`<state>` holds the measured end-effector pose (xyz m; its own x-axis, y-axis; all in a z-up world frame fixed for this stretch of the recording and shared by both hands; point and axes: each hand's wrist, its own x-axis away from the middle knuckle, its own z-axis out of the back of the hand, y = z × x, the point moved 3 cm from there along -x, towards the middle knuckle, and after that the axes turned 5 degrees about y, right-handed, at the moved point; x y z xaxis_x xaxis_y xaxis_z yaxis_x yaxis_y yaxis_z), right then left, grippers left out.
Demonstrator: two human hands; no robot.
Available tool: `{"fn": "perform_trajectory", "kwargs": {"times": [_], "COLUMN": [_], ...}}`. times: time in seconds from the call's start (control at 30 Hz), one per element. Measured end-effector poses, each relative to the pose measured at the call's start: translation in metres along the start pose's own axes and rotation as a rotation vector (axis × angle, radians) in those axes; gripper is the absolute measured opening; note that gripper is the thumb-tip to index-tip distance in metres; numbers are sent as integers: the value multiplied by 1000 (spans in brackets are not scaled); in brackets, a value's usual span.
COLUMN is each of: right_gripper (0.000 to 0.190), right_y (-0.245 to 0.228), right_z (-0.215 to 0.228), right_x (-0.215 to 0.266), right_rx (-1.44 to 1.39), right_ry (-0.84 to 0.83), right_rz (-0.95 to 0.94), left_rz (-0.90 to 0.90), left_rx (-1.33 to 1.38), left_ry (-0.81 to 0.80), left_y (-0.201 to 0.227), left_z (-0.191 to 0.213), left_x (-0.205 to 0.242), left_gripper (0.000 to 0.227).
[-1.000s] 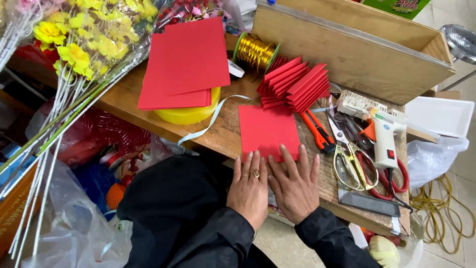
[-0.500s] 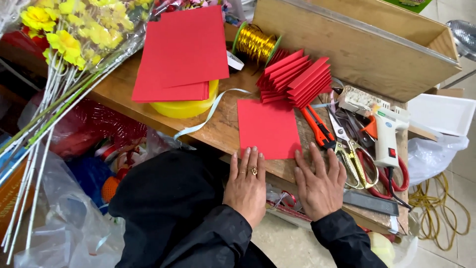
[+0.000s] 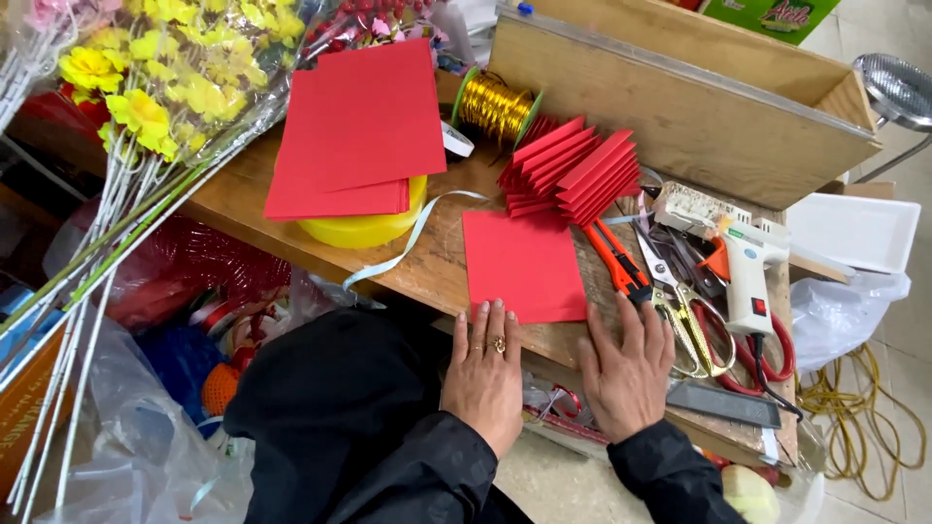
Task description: Folding small red paper strips into accordion-style decorative elements.
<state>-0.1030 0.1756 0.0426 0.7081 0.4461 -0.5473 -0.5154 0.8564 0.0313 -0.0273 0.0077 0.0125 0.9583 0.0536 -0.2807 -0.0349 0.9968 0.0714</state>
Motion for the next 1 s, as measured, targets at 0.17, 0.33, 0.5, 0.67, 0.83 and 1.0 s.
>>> {"fn": "perform_trajectory", "kwargs": {"times": [0.17,0.33,0.5,0.67,0.83,1.0], "right_gripper": [61,58,72,79,94,96], "right_y": [-39,-43,-34,-30,-11,-9], "right_z": [-12,-11,-10,-2,-14,-10], "right_x": [-2,1,4,5,9,6], "right_rx": [-124,-121,-108,-16,35,-37], "right_ry": [-60,-53,-131,-59,-128,-271], "right_rz": [193,181,103,65,-2,-48], "left_rz": [22,55,139,159,145,154], "left_rx": [8,-33,-148,-111,-11,147], "left_ry": [9,-42,-126,-117,-86,77], "left_y": [-1,-12,-24,-28,-35,-42], "left_z": [2,2,-4,-4,-8,10], "left_x": [-2,10,22,23,18,0], "left_gripper": [77,72,77,79,96,69]}}
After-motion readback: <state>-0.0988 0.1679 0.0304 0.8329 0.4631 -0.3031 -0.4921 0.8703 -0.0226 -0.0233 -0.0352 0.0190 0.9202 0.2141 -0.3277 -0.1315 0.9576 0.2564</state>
